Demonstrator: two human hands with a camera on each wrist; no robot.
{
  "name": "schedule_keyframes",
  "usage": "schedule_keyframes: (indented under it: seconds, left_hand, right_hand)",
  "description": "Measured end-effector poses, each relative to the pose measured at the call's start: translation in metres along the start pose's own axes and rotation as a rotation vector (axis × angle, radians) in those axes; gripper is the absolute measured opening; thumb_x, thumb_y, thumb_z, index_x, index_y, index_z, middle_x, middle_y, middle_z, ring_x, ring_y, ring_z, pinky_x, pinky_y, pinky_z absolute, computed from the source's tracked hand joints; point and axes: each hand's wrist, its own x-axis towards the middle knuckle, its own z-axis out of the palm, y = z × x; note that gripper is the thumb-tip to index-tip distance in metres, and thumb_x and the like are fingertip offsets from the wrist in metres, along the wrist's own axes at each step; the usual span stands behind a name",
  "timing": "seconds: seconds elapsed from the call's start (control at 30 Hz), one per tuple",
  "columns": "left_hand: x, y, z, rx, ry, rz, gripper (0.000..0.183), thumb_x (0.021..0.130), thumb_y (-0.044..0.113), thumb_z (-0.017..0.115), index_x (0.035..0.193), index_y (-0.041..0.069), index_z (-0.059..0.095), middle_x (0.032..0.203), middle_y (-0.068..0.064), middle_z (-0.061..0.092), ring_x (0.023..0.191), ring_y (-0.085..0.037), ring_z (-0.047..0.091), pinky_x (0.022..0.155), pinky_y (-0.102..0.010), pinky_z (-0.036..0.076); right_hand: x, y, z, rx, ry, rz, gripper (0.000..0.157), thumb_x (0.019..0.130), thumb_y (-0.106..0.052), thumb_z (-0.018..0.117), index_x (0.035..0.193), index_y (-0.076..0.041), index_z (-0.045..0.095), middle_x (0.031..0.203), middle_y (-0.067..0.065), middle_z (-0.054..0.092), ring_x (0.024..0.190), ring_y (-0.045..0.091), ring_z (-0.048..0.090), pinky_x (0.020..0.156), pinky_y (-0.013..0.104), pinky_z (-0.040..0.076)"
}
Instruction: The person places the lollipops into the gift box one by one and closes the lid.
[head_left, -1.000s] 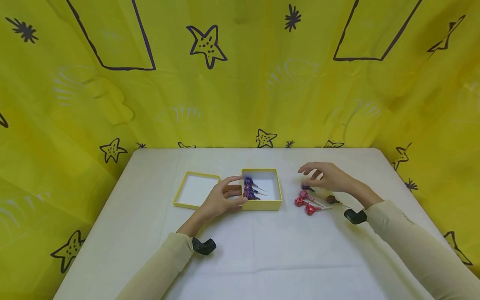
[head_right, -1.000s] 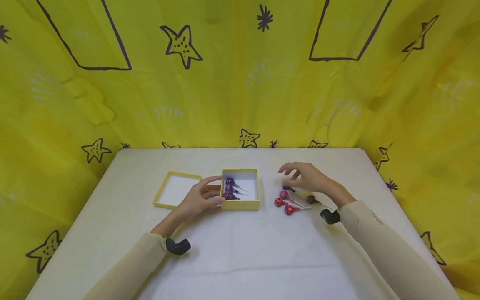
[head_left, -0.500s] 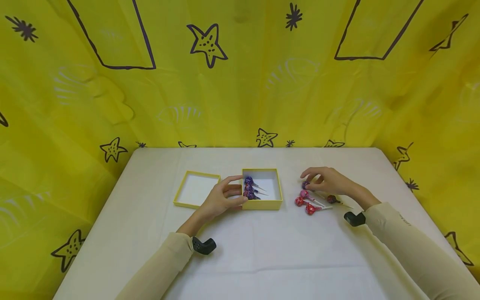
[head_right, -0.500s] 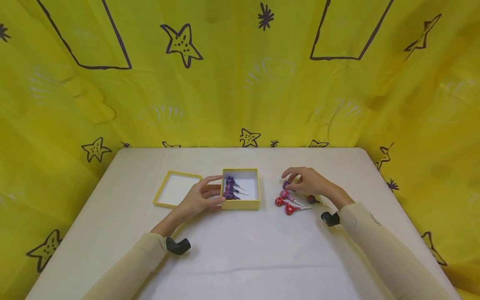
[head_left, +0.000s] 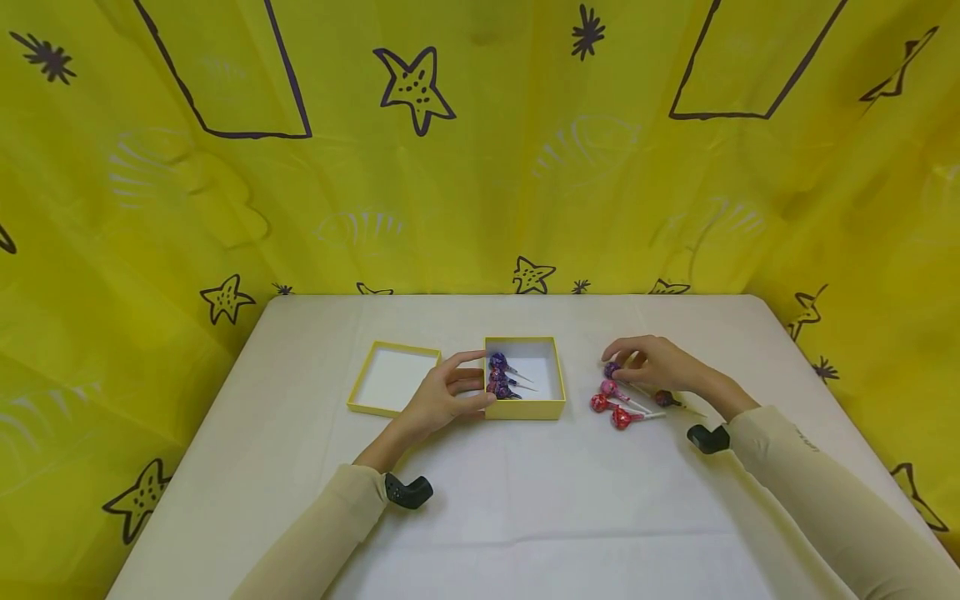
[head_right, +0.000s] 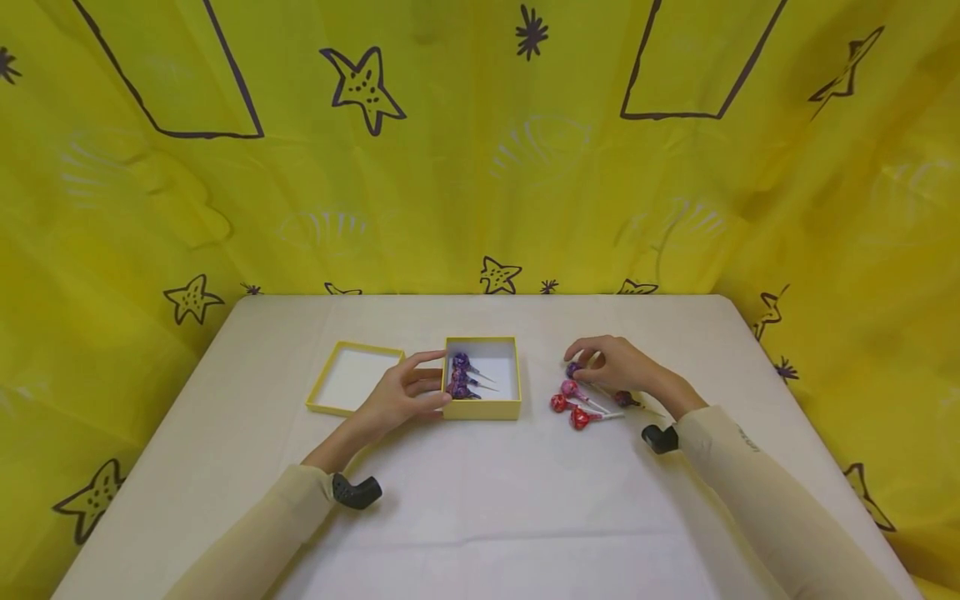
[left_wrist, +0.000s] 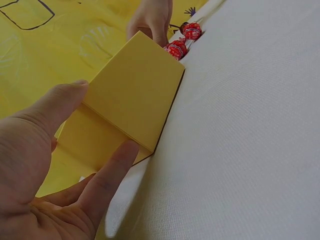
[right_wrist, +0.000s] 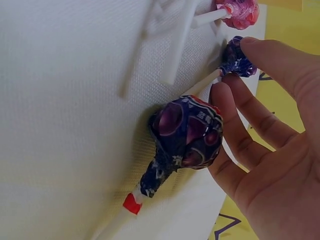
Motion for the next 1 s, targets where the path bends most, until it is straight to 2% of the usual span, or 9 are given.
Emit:
schedule_keyframes:
  seconds: [0.47, 0.7, 1.0]
  left_hand:
    - [0.0000, 0.0008, 0.0001, 0.010, 0.003, -0.008, 0.076, 0.088, 0.001, 0.080, 0.154, 0.014, 0.045, 0.146, -0.023, 0.051, 0.130, -0.035, 0.056, 0.085, -0.044, 0.063]
    - [0.0000, 0.0007, -0.0002, 0.015, 0.004, -0.015, 0.076, 0.088, 0.002, 0.080, 0.154, 0.015, 0.045, 0.147, -0.023, 0.050, 0.131, -0.036, 0.055, 0.085, -0.044, 0.063]
    - [0.0011, -0.0009, -0.0006, 0.014, -0.004, -0.008, 0.076, 0.089, 0.002, 0.080, 0.155, 0.014, 0.044, 0.147, -0.024, 0.050, 0.131, -0.036, 0.055, 0.085, -0.043, 0.063]
  right_hand:
    - [0.0006, -0.0025, 0.0002, -0.010, -0.004, 0.030, 0.024, 0.095, -0.010, 0.074, 0.118, -0.010, 0.071, 0.111, 0.009, 0.072, 0.093, 0.023, 0.066, 0.082, 0.037, 0.059]
    - [0.0010, -0.0011, 0.0011, -0.009, 0.004, 0.009, 0.022, 0.095, -0.009, 0.074, 0.117, -0.010, 0.071, 0.109, 0.009, 0.072, 0.092, 0.024, 0.068, 0.083, 0.041, 0.060]
    - [0.0006, 0.0010, 0.0007, 0.003, -0.010, 0.037, 0.024, 0.095, -0.012, 0.075, 0.118, -0.011, 0.071, 0.112, 0.008, 0.072, 0.093, 0.022, 0.066, 0.080, 0.034, 0.057]
